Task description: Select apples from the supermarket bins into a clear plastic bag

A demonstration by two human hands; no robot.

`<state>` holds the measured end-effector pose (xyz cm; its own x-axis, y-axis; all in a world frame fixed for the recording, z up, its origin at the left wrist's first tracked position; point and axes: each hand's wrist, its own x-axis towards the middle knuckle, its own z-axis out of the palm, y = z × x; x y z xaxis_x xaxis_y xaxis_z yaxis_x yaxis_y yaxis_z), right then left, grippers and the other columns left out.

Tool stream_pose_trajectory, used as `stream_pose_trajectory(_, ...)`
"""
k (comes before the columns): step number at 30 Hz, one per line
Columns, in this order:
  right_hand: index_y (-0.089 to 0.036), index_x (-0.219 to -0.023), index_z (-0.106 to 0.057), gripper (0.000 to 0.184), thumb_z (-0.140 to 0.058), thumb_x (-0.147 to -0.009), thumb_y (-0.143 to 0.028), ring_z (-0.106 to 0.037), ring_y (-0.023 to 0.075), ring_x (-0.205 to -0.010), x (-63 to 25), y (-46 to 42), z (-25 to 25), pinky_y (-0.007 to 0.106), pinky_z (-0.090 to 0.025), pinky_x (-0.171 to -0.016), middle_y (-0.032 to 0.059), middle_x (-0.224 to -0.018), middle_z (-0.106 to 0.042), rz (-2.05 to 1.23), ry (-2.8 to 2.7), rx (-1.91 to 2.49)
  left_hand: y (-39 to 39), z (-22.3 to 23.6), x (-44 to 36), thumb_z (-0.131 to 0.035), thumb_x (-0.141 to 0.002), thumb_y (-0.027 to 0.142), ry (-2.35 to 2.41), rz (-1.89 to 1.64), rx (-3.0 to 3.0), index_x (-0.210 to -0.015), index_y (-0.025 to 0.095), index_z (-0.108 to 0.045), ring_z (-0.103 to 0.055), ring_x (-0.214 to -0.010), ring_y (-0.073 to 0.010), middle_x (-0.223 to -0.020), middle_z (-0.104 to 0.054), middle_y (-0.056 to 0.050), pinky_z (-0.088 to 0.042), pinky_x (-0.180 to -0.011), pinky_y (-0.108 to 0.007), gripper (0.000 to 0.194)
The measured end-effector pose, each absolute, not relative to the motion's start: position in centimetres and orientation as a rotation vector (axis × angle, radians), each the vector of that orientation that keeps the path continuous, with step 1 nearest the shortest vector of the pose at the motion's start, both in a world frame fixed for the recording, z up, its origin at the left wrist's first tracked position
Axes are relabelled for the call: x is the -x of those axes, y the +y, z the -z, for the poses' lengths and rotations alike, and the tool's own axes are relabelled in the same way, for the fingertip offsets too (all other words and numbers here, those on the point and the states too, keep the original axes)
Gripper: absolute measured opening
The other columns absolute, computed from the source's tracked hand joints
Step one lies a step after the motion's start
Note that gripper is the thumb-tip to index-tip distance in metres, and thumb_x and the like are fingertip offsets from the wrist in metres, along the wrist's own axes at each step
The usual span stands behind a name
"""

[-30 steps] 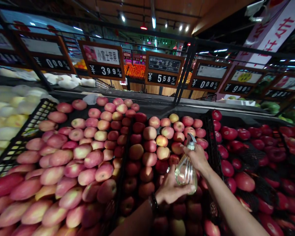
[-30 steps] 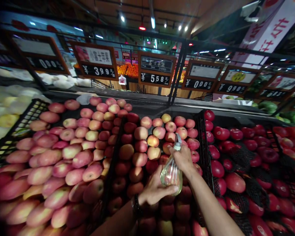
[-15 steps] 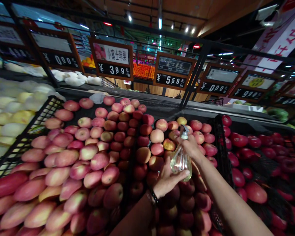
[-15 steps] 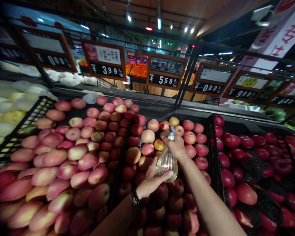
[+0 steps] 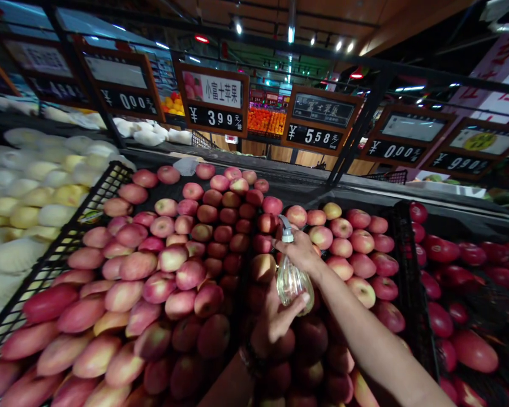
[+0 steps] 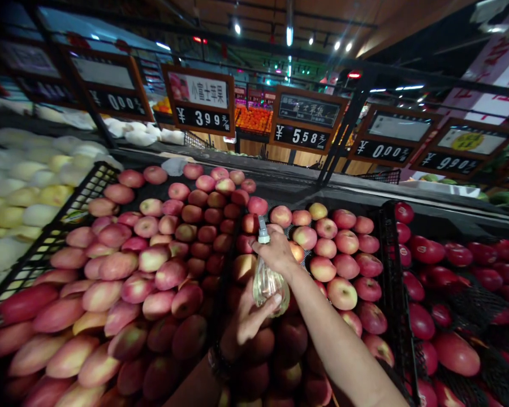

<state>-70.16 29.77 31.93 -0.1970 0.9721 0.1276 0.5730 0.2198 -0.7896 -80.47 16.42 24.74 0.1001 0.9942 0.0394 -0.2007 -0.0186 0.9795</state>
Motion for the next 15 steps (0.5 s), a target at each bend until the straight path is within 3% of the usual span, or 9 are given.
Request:
stream_pose_trajectory(2, -0.023, -0.097, -0.074, 0.024, -0.077, -0.084, -0.043, -0.064, 0.0191, -0.083, 69.9, 29.2, -31.3, 0.031, -0.045, -0.073, 0.0005, -0.099, -0.074, -0.820, -1.867, 1.430, 15.6, -24.4, 80.3, -0.081, -0.097, 0.050, 0.967, -1.244, -1.124, -0.153, 0.027, -0.055, -0.074, -0.129, -0.0381, -0.138, -0.078, -0.010, -0.055, -0.120, -0.058, 0.066)
stream_pose_trajectory(7, -0.024, -0.076, -0.067, 0.017, -0.074, -0.082, -0.038, -0.054, 0.0173, -0.063, 67.1, 27.0, -29.8, 0.032, -0.035, -0.059, -0.0037, -0.067, -0.062, -0.816, -1.754, 1.544, 13.7, -24.8, 78.6, -0.082, -0.096, 0.048, 0.945, -1.164, -1.139, -0.157, 0.032, -0.054, -0.074, -0.129, -0.0378, -0.140, -0.080, -0.009, -0.055, -0.120, -0.058, 0.069)
stream_pose_trajectory(15, -0.023, -0.076, -0.069, 0.023, -0.073, -0.079, -0.046, -0.055, 0.0180, -0.062, 57.9, 23.3, -28.5, 0.031, -0.038, -0.058, -0.0028, -0.066, -0.068, -0.815, -1.467, 1.612, 12.0, -23.2, 72.6, -0.088, -0.088, 0.057, 0.933, -0.977, -1.194, -0.151, 0.024, -0.059, -0.071, -0.134, -0.0417, -0.145, -0.077, -0.013, -0.056, -0.118, -0.055, 0.077)
